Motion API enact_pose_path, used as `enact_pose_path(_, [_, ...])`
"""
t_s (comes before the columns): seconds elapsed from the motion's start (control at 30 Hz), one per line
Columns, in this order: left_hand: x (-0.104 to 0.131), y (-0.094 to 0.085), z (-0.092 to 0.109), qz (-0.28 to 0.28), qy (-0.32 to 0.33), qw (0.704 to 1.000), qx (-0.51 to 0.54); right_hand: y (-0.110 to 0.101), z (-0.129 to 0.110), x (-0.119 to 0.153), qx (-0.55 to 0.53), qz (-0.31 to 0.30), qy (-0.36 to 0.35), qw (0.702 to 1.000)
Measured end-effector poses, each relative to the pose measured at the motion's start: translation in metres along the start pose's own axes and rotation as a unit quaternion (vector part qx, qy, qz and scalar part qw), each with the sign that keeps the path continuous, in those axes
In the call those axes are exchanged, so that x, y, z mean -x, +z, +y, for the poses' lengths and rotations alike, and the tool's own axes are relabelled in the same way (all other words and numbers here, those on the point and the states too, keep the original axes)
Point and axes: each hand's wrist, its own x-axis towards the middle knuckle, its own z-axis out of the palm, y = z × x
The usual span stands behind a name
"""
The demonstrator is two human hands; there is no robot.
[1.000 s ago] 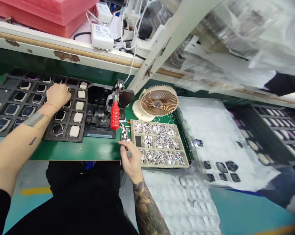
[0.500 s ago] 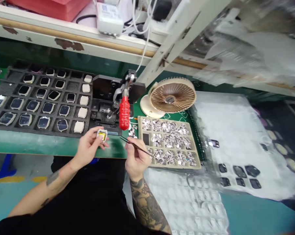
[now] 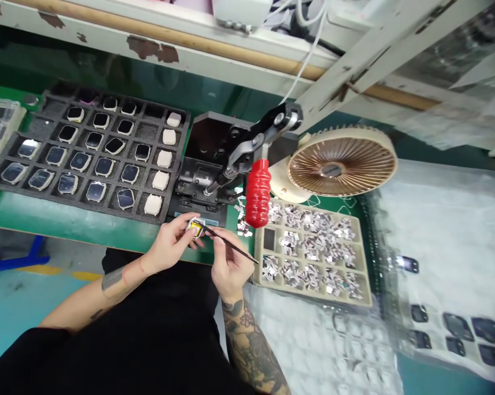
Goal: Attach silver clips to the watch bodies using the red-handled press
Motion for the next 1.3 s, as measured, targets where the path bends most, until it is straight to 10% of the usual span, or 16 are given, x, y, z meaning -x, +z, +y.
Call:
enact_pose_path(0.37, [0.001, -0.002, -0.002, -0.006, 0.017, 1.0, 0.003, 0.009, 0.003, -0.004, -0.144, 0.025, 0.159, 0.976])
enact_pose_path(0.73, [0.001, -0.001, -0.001, 0.006, 0.01, 1.0, 0.01, 0.002, 0.0, 0.004, -0.038, 0.034, 0.003, 0.999])
enact_pose_path(1.3, [0.002, -0.004, -0.003, -0.011, 0.016, 1.0, -0.006, 0.008, 0.005, 0.001, -0.067, 0.044, 0.036, 0.996])
